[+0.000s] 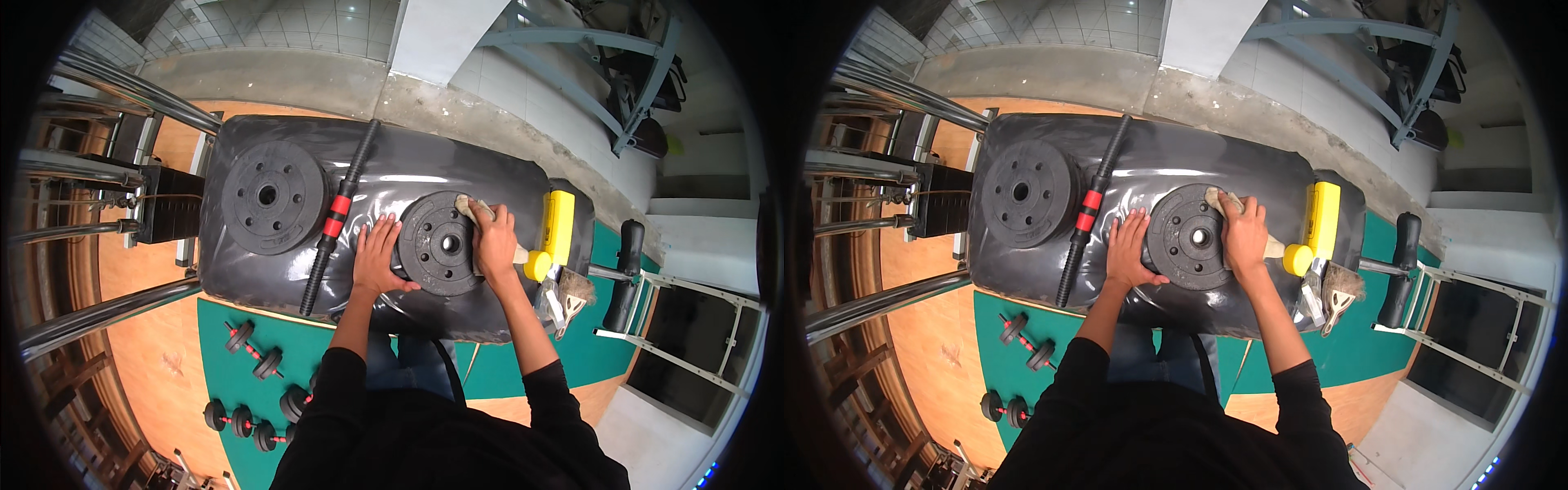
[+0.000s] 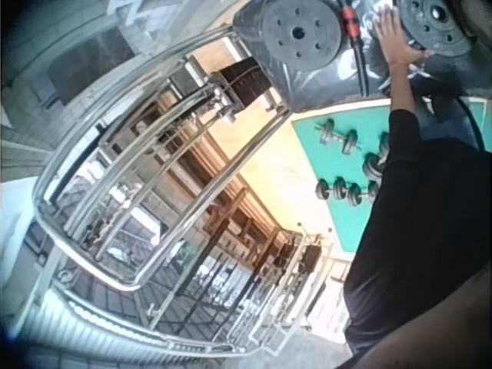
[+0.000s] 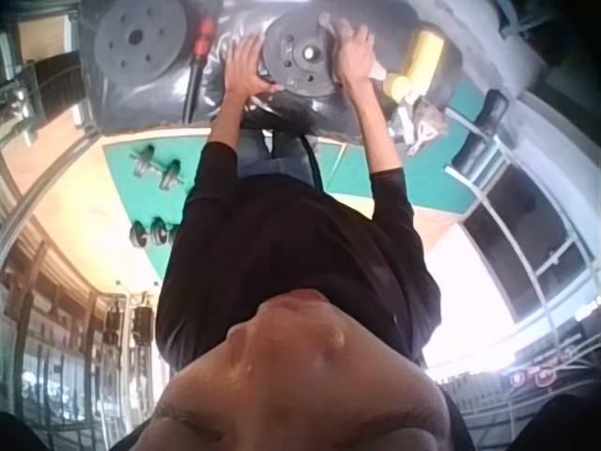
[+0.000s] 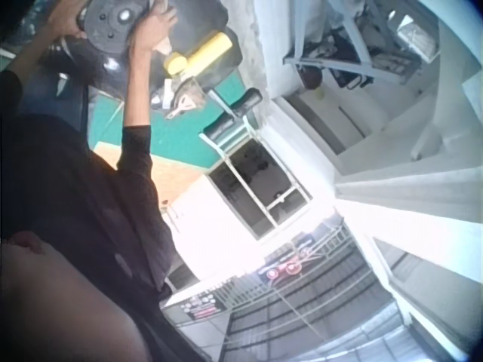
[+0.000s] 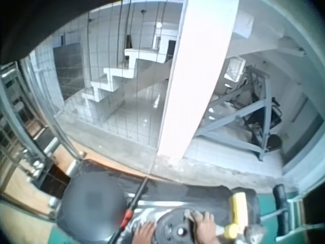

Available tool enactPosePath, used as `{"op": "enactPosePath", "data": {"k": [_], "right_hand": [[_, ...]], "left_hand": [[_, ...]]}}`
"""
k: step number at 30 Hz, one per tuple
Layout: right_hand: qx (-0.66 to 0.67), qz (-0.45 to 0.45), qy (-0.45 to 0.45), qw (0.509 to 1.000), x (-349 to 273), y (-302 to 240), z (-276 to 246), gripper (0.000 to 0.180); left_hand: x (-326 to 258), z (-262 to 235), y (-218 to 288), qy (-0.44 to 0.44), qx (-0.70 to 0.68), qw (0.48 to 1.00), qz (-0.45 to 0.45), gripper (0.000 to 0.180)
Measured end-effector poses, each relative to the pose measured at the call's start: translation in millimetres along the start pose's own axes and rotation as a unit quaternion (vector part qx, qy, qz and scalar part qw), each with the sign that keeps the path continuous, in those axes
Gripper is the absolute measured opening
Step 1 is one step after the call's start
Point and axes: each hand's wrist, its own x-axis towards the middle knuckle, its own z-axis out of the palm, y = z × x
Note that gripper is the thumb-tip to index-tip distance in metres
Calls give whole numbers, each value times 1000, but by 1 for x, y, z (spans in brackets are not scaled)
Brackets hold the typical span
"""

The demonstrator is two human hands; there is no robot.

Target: The person wipes a weight plate with a cloth, then places it on a barbell. They repeat this with a second plate, add red collars to secure the plates, and leave the assembled barbell on a padded bench.

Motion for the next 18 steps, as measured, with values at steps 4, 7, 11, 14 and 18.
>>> {"op": "enactPosePath", "data": {"k": [4,7,11,14,18], "right_hand": [[-3,-97,-59,994,-48,-46,26,41],[-11,-162,-74,984,-60,-51,21,40],[-57,-40,-22,997,4,-5,-1,43],[-41,-61,-8,997,-9,-23,19,43],[7,-158,-64,985,-57,-64,27,40]], "left_hand": [[-1,5,-5,-12,-4,1000,-5,134],[-1,4,-4,-10,7,1000,1,134],[-1,3,-3,11,-1,1000,9,135],[3,3,-3,5,-3,1000,9,135],[-1,2,-3,-9,-15,1000,-1,136]]}}
